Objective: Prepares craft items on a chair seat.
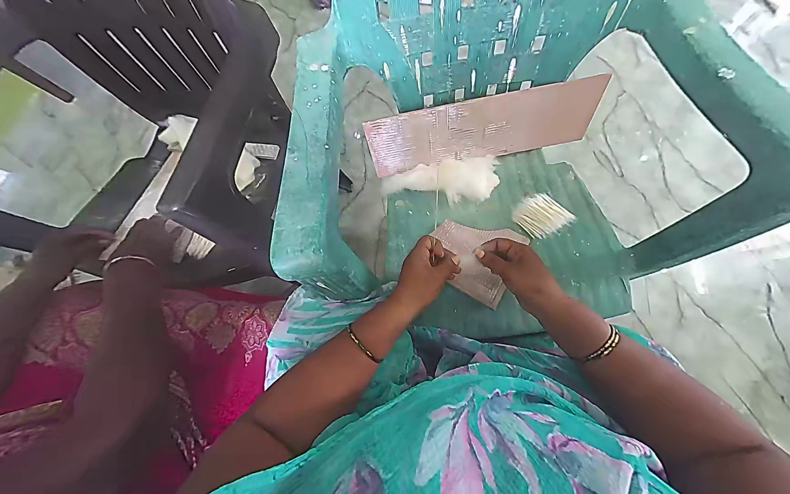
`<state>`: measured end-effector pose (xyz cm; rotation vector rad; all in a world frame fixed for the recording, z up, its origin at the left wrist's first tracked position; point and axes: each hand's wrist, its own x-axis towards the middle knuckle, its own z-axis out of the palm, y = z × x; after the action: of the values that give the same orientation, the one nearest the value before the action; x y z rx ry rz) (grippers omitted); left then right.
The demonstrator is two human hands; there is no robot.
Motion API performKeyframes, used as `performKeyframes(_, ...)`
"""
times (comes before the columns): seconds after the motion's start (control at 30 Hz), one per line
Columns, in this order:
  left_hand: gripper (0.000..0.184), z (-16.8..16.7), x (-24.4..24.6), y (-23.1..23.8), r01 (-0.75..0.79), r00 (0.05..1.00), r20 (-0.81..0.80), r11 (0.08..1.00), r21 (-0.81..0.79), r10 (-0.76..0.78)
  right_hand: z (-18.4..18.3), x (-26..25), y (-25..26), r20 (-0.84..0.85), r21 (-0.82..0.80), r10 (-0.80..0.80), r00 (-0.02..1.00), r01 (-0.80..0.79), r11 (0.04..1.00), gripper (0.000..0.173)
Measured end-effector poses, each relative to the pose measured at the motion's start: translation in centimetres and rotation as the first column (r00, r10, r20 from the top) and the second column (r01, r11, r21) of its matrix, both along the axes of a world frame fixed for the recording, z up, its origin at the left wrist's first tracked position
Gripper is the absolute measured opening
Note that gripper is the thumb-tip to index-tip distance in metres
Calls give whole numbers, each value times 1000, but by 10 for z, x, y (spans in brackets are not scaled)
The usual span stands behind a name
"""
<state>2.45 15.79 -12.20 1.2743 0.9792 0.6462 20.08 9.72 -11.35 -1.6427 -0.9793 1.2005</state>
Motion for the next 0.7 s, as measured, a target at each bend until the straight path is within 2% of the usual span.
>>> performKeyframes(0.07, 20, 0, 0, 3, 3, 999, -54, 1000, 15, -3, -2, 0, 1, 46, -14, -10, 999, 10, 1000, 11)
performKeyframes(0.13, 21, -1, -2, 6, 67, 974, -219, 997, 37, -58, -7, 2, 3, 232, -8, 46, 972, -46, 999, 14)
performKeyframes(0.2, 28, 1, -5, 7, 171, 885, -444, 985, 31, -140, -18, 5, 5, 477, 11, 123, 870, -145, 989, 19)
performKeyframes(0.27, 35, 4, -7, 4, 258, 789, -580, 966, 15, -202, -25, 5, 4, 616, 1, 133, 777, -169, 986, 19)
performKeyframes(0.37, 40, 17, -9, -1, 377, 696, -670, 926, 33, -259, -30, 3, 4, 667, 10, 105, 737, -150, 989, 17)
performKeyframes(0.5, 40, 23, -11, -3, 482, 600, -740, 875, 30, -305, -27, 6, 5, 690, -18, 107, 716, -130, 991, 26)
performKeyframes(0.6, 36, 24, -14, -2, 511, 546, -779, 859, 17, -309, -24, 12, 5, 683, -39, 120, 720, -128, 991, 32)
performKeyframes(0.7, 31, 26, -17, -2, 496, 533, -791, 868, 4, -301, -24, 20, 5, 673, -36, 105, 732, -109, 993, 32)
